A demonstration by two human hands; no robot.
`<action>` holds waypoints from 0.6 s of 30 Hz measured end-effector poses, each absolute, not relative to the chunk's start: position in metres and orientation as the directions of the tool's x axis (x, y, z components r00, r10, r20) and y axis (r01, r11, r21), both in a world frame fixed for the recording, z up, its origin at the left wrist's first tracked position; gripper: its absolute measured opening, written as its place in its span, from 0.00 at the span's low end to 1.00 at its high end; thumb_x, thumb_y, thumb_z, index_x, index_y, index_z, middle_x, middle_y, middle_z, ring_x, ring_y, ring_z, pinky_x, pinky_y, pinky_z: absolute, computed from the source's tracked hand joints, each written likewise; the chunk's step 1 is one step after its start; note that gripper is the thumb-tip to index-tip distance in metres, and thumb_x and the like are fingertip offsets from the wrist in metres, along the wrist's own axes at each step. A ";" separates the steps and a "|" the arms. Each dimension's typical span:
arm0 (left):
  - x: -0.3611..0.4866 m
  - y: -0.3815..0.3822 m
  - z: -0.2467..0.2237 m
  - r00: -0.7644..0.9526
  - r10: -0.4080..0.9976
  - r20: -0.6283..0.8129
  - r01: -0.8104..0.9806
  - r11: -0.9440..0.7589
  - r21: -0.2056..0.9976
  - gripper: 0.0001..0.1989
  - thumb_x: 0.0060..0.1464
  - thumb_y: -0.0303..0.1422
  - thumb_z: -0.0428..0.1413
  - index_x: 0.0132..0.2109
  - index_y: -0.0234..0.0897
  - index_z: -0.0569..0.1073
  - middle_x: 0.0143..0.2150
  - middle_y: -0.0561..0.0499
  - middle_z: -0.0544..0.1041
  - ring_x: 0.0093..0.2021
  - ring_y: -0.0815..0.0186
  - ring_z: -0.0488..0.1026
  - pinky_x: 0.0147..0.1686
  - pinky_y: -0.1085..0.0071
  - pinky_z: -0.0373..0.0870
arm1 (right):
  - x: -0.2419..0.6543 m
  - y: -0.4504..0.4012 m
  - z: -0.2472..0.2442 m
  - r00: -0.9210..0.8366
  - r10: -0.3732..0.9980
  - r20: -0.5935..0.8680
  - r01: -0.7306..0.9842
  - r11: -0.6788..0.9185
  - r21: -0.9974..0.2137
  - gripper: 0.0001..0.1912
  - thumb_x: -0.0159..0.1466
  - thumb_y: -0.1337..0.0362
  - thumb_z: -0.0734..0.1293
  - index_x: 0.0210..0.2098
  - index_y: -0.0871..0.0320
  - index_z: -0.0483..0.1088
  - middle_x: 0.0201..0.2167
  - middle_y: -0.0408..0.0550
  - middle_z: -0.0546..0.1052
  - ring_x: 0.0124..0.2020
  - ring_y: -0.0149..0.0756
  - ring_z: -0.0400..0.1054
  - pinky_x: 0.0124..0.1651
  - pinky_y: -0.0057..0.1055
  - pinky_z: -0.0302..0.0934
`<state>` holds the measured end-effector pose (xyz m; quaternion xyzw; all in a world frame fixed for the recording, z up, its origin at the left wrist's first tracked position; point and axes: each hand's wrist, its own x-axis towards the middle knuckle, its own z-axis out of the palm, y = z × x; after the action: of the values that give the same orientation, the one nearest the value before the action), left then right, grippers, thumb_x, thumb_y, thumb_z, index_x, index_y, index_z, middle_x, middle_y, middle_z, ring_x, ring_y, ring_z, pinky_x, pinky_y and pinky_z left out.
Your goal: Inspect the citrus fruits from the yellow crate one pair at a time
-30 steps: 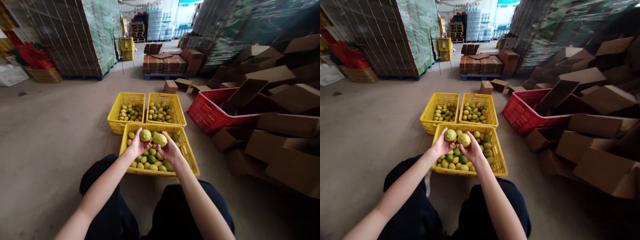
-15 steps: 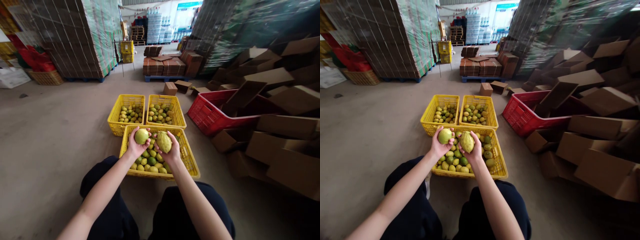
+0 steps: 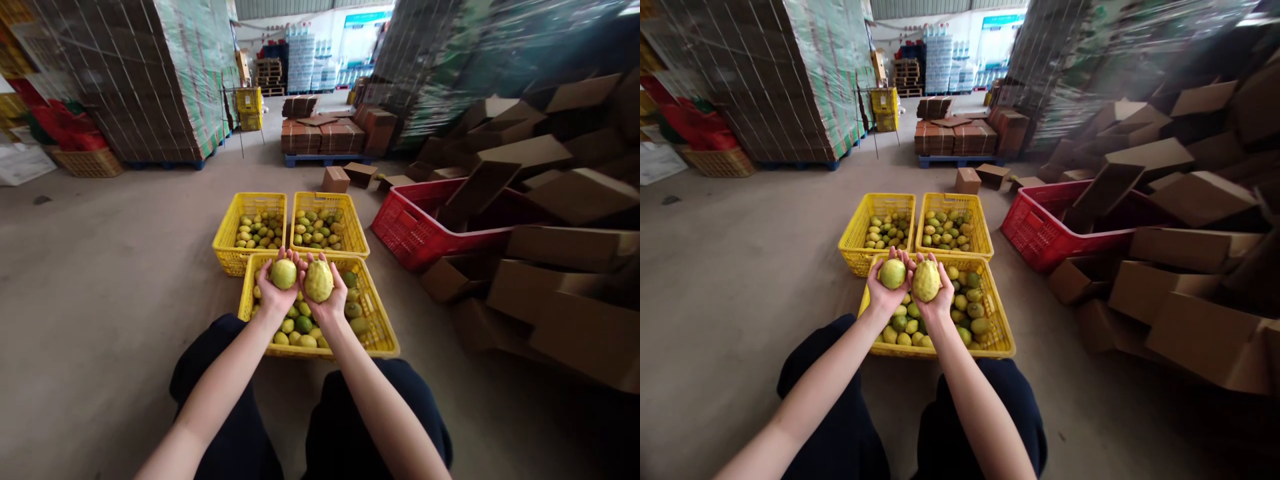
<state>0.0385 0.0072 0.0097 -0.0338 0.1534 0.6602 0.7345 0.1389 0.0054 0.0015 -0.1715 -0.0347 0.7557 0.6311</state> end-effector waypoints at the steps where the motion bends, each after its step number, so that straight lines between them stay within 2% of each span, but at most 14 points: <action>1: 0.039 0.008 0.010 0.078 0.958 -0.277 -0.978 0.127 0.164 0.16 0.56 0.35 0.46 0.41 0.38 0.77 0.40 0.48 0.78 0.43 0.64 0.75 0.37 0.70 0.73 | 0.138 0.006 0.002 -0.141 0.965 -0.220 -0.945 -0.198 -0.260 0.10 0.64 0.62 0.59 0.39 0.54 0.70 0.37 0.45 0.79 0.34 0.35 0.75 0.34 0.34 0.73; 4: 0.040 0.008 0.012 0.061 0.954 -0.293 -0.976 0.119 0.183 0.15 0.56 0.34 0.46 0.40 0.36 0.77 0.39 0.47 0.78 0.41 0.64 0.75 0.37 0.70 0.73 | 0.136 0.007 0.002 -0.138 0.963 -0.231 -0.951 -0.194 -0.242 0.09 0.63 0.62 0.59 0.39 0.55 0.70 0.36 0.45 0.79 0.32 0.35 0.75 0.32 0.31 0.72; 9: 0.037 0.010 0.008 0.063 0.947 -0.316 -0.970 0.132 0.202 0.14 0.55 0.33 0.47 0.39 0.35 0.76 0.37 0.48 0.78 0.40 0.65 0.76 0.42 0.69 0.73 | 0.140 0.009 -0.002 -0.141 0.960 -0.242 -0.952 -0.199 -0.234 0.10 0.62 0.62 0.61 0.40 0.56 0.71 0.35 0.46 0.79 0.32 0.35 0.74 0.32 0.31 0.72; 12: 0.035 0.006 -0.007 0.134 0.915 -0.380 -0.914 0.262 0.310 0.12 0.55 0.34 0.47 0.38 0.34 0.74 0.38 0.47 0.77 0.43 0.64 0.76 0.46 0.67 0.73 | 0.153 0.012 -0.004 -0.113 0.966 -0.233 -0.958 -0.168 -0.234 0.11 0.60 0.62 0.63 0.40 0.57 0.71 0.35 0.47 0.79 0.32 0.33 0.74 0.33 0.31 0.72; 14: 0.033 -0.006 -0.024 0.267 0.854 -0.446 -0.771 0.467 0.433 0.12 0.55 0.34 0.46 0.39 0.35 0.73 0.38 0.46 0.78 0.45 0.62 0.76 0.46 0.63 0.73 | 0.165 0.013 -0.003 -0.069 0.967 -0.245 -0.963 -0.129 -0.237 0.11 0.59 0.63 0.63 0.40 0.57 0.71 0.35 0.47 0.79 0.33 0.32 0.74 0.33 0.29 0.71; 15: 0.032 -0.016 -0.035 0.350 0.798 -0.491 -0.638 0.587 0.498 0.12 0.56 0.35 0.47 0.40 0.36 0.73 0.38 0.47 0.78 0.45 0.61 0.76 0.46 0.62 0.74 | 0.171 0.014 -0.002 -0.048 0.965 -0.257 -0.964 -0.112 -0.240 0.11 0.58 0.63 0.63 0.40 0.57 0.71 0.34 0.47 0.79 0.33 0.32 0.74 0.33 0.29 0.71; 16: 0.031 -0.028 -0.047 0.409 0.740 -0.534 -0.541 0.668 0.511 0.10 0.54 0.32 0.49 0.40 0.36 0.73 0.38 0.45 0.78 0.45 0.58 0.77 0.45 0.57 0.74 | 0.177 0.013 -0.001 -0.034 0.962 -0.269 -0.965 -0.101 -0.242 0.11 0.58 0.63 0.63 0.40 0.57 0.71 0.33 0.47 0.79 0.33 0.33 0.73 0.33 0.29 0.71; 17: 0.029 -0.042 -0.060 0.423 0.700 -0.575 -0.463 0.713 0.526 0.08 0.52 0.30 0.52 0.40 0.36 0.73 0.36 0.45 0.78 0.43 0.55 0.78 0.44 0.53 0.74 | 0.182 0.013 0.001 -0.025 0.959 -0.281 -0.965 -0.096 -0.244 0.11 0.58 0.64 0.63 0.40 0.57 0.71 0.33 0.47 0.79 0.33 0.33 0.73 0.32 0.29 0.71; 18: 0.026 -0.057 -0.072 0.403 0.660 -0.634 -0.296 0.750 0.592 0.08 0.50 0.29 0.53 0.39 0.39 0.72 0.34 0.48 0.78 0.41 0.55 0.78 0.41 0.51 0.74 | 0.187 0.011 0.004 -0.020 0.956 -0.292 -0.965 -0.095 -0.246 0.11 0.58 0.64 0.63 0.40 0.57 0.71 0.33 0.47 0.79 0.33 0.33 0.73 0.32 0.29 0.71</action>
<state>0.0264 -0.0572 -0.0722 0.1975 0.4607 0.2934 0.8140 0.1874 0.0113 0.0036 -0.1943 0.0109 0.7139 0.6726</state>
